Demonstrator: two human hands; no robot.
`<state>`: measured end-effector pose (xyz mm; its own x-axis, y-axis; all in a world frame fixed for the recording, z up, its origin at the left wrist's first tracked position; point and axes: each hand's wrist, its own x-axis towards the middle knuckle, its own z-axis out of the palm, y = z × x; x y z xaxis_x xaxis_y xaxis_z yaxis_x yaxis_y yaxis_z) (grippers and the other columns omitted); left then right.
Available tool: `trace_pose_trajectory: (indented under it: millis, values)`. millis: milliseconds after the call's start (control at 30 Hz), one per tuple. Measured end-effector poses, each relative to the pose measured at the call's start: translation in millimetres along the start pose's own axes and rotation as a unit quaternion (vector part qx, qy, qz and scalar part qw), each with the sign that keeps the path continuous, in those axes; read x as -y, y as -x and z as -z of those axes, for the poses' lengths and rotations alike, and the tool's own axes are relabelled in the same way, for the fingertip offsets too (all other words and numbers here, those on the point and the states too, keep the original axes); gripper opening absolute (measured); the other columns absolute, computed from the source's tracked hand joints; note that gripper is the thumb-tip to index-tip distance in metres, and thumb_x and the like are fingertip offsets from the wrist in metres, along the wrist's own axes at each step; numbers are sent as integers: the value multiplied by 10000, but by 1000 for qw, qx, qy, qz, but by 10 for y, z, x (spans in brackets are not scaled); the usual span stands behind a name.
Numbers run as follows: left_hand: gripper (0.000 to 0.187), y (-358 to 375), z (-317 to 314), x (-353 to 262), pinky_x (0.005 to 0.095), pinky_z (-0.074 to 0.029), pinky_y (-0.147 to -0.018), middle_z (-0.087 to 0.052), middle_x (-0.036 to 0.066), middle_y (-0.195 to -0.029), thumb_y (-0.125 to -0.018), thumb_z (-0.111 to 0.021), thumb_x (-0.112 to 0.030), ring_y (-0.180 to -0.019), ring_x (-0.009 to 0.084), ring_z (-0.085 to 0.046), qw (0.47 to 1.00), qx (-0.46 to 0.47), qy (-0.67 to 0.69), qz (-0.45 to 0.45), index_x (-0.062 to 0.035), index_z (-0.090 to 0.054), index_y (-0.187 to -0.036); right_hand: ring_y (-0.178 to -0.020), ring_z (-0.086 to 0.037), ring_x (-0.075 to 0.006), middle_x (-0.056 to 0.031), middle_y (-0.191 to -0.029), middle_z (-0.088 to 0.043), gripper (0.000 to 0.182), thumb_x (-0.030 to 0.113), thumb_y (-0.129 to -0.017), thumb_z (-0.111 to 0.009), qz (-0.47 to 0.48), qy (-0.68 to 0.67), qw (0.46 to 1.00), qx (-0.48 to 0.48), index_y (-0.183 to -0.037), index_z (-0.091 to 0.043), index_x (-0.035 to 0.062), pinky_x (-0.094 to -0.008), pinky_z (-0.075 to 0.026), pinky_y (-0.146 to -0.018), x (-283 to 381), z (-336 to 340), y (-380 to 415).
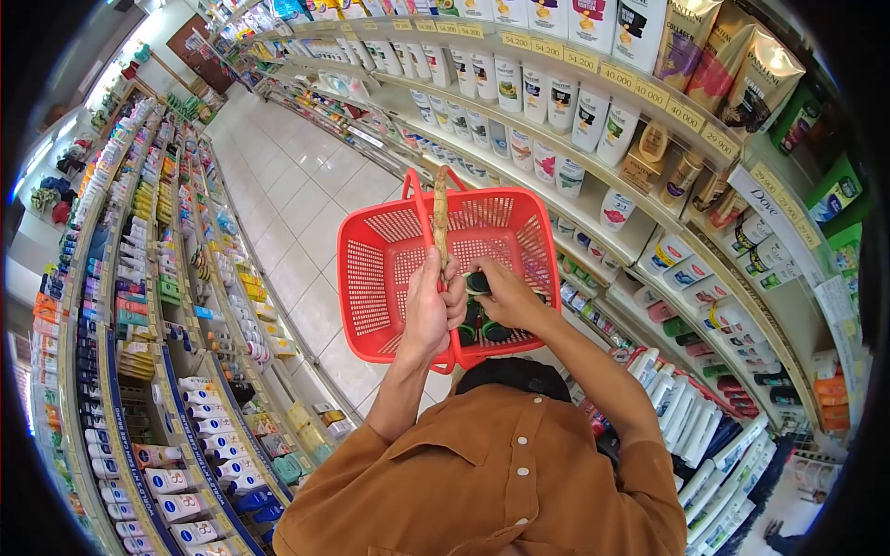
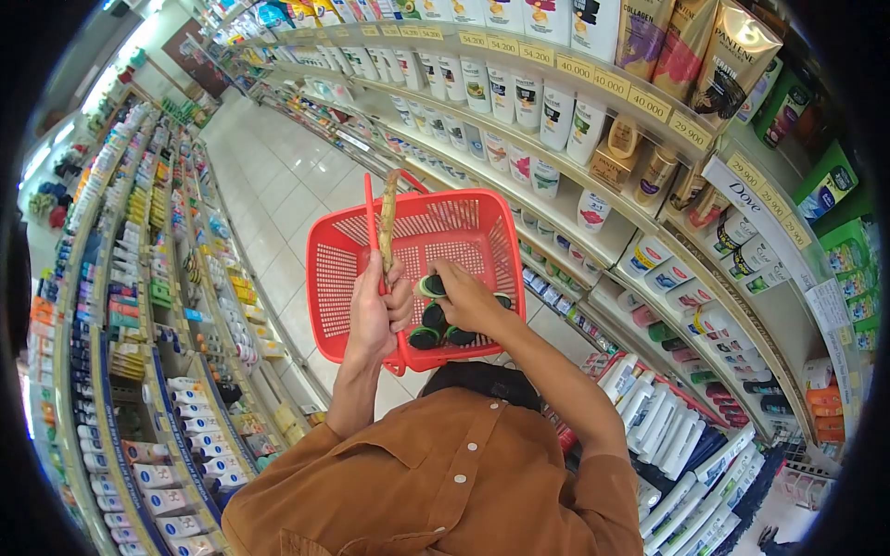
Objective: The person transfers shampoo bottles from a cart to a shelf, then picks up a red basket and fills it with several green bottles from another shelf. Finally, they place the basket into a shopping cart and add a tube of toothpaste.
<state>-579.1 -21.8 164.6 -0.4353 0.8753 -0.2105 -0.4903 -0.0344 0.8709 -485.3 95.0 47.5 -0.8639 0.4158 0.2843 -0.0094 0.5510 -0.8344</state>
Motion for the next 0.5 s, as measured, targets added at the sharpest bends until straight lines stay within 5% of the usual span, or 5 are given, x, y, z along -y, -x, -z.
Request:
trace_pose_trajectory:
  millis: [300, 500]
  values:
    - [404, -87, -85, 140, 217, -117, -336, -224, -78, -509, -1024, -316, -450, -373, 29, -160, 1000, 0, -26, 0, -127, -359, -786, -880, -595, -324, -116, -868, -617, 365, 26, -710, -660, 141, 26, 981, 130, -1041, -509, 53, -394, -490, -733, -118, -224, -221]
    - [401, -176, -100, 248, 213, -113, -334, -243, -74, -504, -1022, -323, -447, -373, 25, -162, 997, -26, -61, -31, -130, -365, -779, -909, -600, -307, -92, -911, -629, 369, 61, -690, -671, 180, 52, 962, 200, -1035, -542, 85, -423, -480, -768, -219, -498, -118]
